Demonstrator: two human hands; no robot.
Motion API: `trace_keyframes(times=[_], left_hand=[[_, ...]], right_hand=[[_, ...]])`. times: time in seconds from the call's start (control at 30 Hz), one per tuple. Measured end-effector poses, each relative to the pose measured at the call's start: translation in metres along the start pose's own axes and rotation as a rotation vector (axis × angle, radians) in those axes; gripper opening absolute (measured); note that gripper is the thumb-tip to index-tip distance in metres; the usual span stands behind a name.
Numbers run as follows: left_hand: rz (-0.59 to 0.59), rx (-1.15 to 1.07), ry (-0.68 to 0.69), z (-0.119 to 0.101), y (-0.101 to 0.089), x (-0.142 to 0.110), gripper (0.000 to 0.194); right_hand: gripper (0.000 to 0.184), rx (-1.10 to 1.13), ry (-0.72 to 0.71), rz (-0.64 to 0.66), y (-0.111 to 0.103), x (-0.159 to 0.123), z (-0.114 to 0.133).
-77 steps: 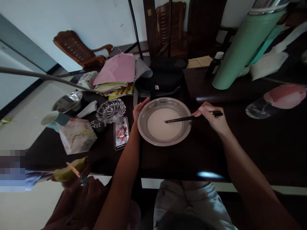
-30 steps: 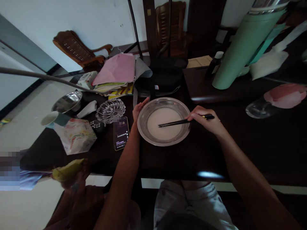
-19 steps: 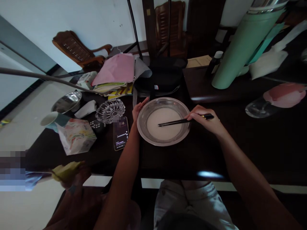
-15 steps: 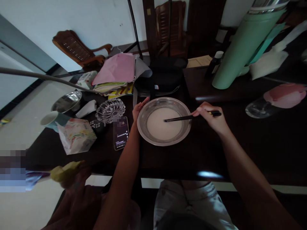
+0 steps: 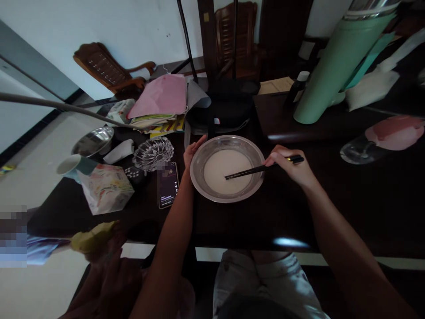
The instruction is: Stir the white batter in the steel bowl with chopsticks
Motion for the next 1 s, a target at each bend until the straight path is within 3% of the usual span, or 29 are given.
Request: trace_keyframes(times=[0.07, 0.23, 0.4, 0.57, 0.77, 0.9, 1.0], left_hand=[[0.01, 0.0, 0.004, 0.0, 0.0, 0.0, 0.061], [-0.003, -0.002, 0.004, 0.0, 0.0, 0.0, 0.059], [-0.029, -0.008, 0.016, -0.001, 0.001, -0.001, 0.055], [-0.012, 0.013, 0.009, 0.0, 0.001, -0.001, 0.059], [-0.011, 0.0, 0.006, -0.001, 0.001, 0.0, 0.056], [-0.029, -0.018, -0.004, -0.001, 0.002, -0.001, 0.056], [-0.023, -0.012, -0.007, -0.001, 0.002, -0.001, 0.057]], right_hand=[[0.034, -0.044, -0.027, 0.039, 0.003, 0.0, 0.002], [0.035, -0.022, -0.012, -0.108, -0.008, -0.001, 0.001], [0.031, -0.035, -0.03, 0.034, 0.001, 0.0, 0.002], [0.035, -0.046, -0.025, -0.099, -0.007, 0.0, 0.004], [0.028, -0.064, -0.056, 0.031, 0.001, 0.0, 0.003], [0.033, -0.058, -0.043, -0.097, -0.007, 0.0, 0.002], [0.036, 0.005, 0.004, -0.049, -0.004, -0.001, 0.001]])
Point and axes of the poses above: each hand's wrist, its own x-axis towards the middle knuckle, its own y-axis out of the palm, z = x × y, the point moved 5 cm from there along x, towards the middle knuckle, and after that the axes turned 4 degrees about x, right-handed, at the moved point
